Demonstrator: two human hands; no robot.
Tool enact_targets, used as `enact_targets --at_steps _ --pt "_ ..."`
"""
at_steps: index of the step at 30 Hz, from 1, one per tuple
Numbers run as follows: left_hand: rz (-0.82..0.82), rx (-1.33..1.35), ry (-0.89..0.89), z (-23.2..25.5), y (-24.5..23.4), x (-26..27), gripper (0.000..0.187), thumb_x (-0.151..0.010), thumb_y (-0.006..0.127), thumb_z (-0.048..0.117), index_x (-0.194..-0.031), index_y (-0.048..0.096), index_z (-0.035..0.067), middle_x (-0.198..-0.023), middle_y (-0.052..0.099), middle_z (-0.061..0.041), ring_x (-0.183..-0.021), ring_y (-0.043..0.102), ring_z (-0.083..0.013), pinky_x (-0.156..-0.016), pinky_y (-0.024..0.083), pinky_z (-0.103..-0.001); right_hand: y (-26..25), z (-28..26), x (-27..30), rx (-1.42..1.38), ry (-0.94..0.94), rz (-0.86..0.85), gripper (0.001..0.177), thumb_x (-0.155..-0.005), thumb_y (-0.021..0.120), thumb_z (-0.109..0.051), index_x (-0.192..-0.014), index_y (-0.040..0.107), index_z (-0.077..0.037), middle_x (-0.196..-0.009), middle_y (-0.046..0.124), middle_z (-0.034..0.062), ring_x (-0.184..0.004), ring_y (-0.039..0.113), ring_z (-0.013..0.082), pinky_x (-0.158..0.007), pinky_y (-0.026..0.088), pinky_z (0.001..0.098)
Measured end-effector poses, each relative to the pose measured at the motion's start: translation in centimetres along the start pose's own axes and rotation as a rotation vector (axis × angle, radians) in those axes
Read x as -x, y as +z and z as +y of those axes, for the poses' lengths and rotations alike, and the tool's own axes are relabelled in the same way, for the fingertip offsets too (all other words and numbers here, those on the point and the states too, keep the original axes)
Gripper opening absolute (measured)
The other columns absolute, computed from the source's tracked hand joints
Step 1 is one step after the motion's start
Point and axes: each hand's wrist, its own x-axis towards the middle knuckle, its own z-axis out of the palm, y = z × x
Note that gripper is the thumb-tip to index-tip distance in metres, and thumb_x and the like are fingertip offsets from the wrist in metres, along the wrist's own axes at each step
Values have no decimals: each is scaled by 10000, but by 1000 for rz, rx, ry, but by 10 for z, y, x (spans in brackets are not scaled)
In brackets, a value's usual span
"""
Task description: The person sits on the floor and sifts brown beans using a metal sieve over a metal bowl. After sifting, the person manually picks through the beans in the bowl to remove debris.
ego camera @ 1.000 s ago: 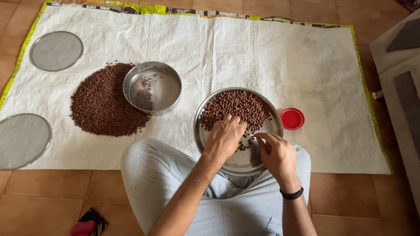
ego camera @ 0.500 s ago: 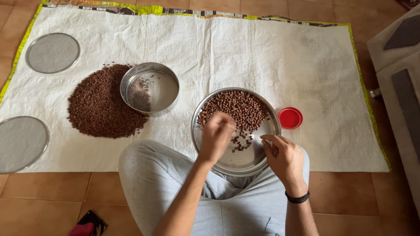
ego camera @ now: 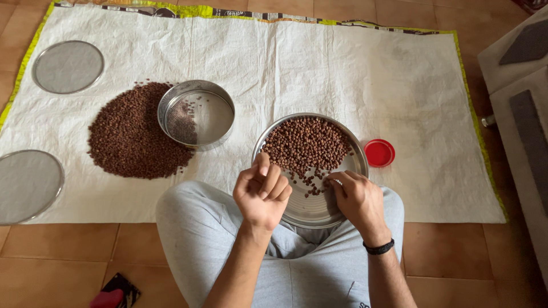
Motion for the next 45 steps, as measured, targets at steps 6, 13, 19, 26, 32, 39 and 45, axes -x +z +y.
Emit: enact_targets --at_steps 6,13,19,26,32,39,45 --pt "50 -397 16 -16 -13 0 276 -1048 428 245 -855 588 129 -562 415 47 -447 292 -71 -375 243 -262 -3 -1 -3 5 41 -82 93 -896 695 -178 -980 728 -159 -831 754 64 -738 720 283 -603 551 418" --pt "-42 -1652 125 -22 -23 -4 138 -1000 609 197 -888 639 123 -580 555 49 -437 408 -29 -378 306 -257 -5 4 -8 -57 51 -154 115 -888 711 -224 -971 679 -151 -699 723 73 -646 699 310 -554 522 453" --pt "-196 -2263 166 7 -40 -13 93 -949 699 125 -860 701 98 -601 648 -16 -419 487 -69 -351 389 -261 5 20 1 -63 158 -164 176 -912 739 -270 -983 670 -125 -624 627 93 -547 617 278 -531 465 412" --pt "-327 -2460 -6 -6 -54 -9 171 -995 638 0 -894 731 102 -622 660 -15 -445 526 -44 -368 413 -226 5 54 16 -1559 352 -105 94 -994 458 -117 -1020 536 -71 -774 503 33 -578 339 66 -491 287 231" --pt "-142 -1545 102 -32 -24 2 240 -1037 607 299 -945 734 117 -651 570 61 -425 424 -20 -350 307 -236 -11 37 22 -1186 372 -153 143 -1003 467 -69 -1032 600 -24 -745 458 -2 -611 342 68 -529 276 221" --pt "176 -590 -520 -76 -15 25 502 -1095 377 559 -772 522 203 -557 364 97 -445 296 -48 -401 226 -266 -48 -43 5 -453 -196 -74 171 -941 540 17 -1070 631 -50 -903 647 82 -822 624 226 -707 513 337" --pt "335 -391 -637 -74 -16 30 521 -1098 324 524 -750 526 193 -576 416 77 -462 340 -71 -439 253 -274 -59 -70 -7 -427 -349 -174 275 -865 594 64 -1109 661 -44 -998 673 107 -894 703 281 -765 581 359"
